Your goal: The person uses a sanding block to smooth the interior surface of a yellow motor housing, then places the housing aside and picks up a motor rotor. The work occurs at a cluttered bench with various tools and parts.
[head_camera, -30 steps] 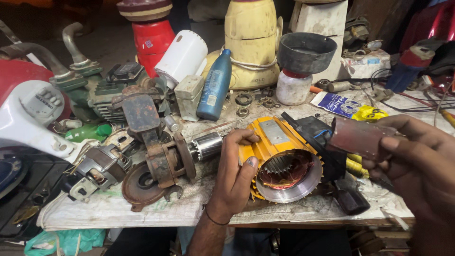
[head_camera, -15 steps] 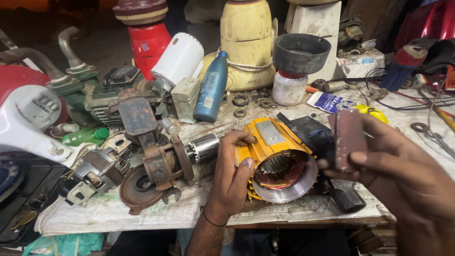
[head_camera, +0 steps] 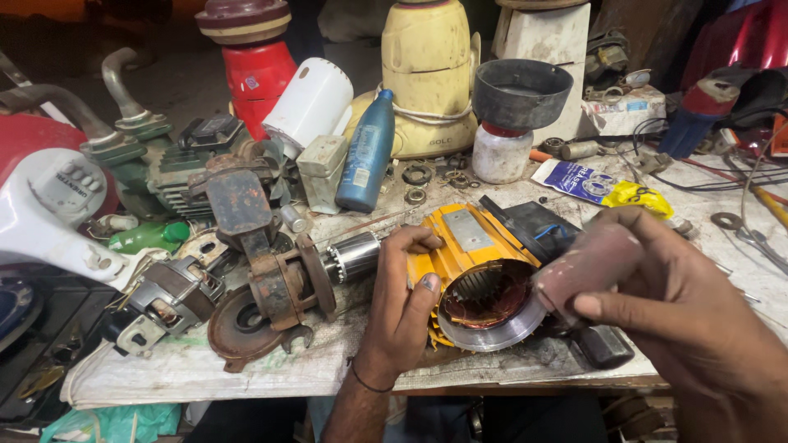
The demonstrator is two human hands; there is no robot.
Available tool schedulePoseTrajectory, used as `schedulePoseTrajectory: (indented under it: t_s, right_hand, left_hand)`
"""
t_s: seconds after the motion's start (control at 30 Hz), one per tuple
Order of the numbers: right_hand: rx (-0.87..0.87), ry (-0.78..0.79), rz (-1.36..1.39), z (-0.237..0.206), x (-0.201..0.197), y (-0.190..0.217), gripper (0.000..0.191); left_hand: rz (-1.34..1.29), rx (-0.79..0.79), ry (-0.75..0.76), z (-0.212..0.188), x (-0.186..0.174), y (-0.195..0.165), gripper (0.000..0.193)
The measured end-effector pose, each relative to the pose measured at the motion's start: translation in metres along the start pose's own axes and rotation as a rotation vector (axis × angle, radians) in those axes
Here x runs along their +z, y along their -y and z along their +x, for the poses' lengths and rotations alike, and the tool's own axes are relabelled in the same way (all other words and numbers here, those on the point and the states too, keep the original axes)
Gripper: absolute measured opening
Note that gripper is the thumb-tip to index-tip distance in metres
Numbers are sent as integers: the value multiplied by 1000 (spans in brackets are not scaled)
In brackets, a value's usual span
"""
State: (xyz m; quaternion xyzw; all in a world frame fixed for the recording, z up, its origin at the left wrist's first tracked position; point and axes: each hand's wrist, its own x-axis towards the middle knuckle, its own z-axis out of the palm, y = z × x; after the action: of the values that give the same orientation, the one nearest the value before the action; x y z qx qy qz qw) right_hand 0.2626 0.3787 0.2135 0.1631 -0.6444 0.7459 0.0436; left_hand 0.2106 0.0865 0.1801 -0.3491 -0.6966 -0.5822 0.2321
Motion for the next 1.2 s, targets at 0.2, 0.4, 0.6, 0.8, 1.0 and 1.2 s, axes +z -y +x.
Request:
schedulePoseTrajectory:
  t_s: [0.2, 0.4, 0.6, 0.8, 1.0, 1.2]
  right_hand:
    - [12, 4, -83, -4, 3, 2, 76]
    - [71, 29, -2, -8, 10, 8, 66]
    - [27, 130, 4, -5, 18, 7, 62]
    - [176, 53, -20, -9, 25, 5, 72]
    - [253, 40, -77, -10, 27, 8, 84]
    - [205, 94, -172, -13, 28, 12, 75]
  left_hand:
    - [6, -11, 7, 2, -1, -2, 48]
    - [197, 71, -59, 13, -2, -34, 38]
    - [382, 210, -27, 4, 1, -83, 29]
    - [249, 190, 49, 7, 4, -87, 29]
    - [194, 163, 77, 5, 5, -80, 29]
    - [190, 165, 84, 5, 6, -81, 27]
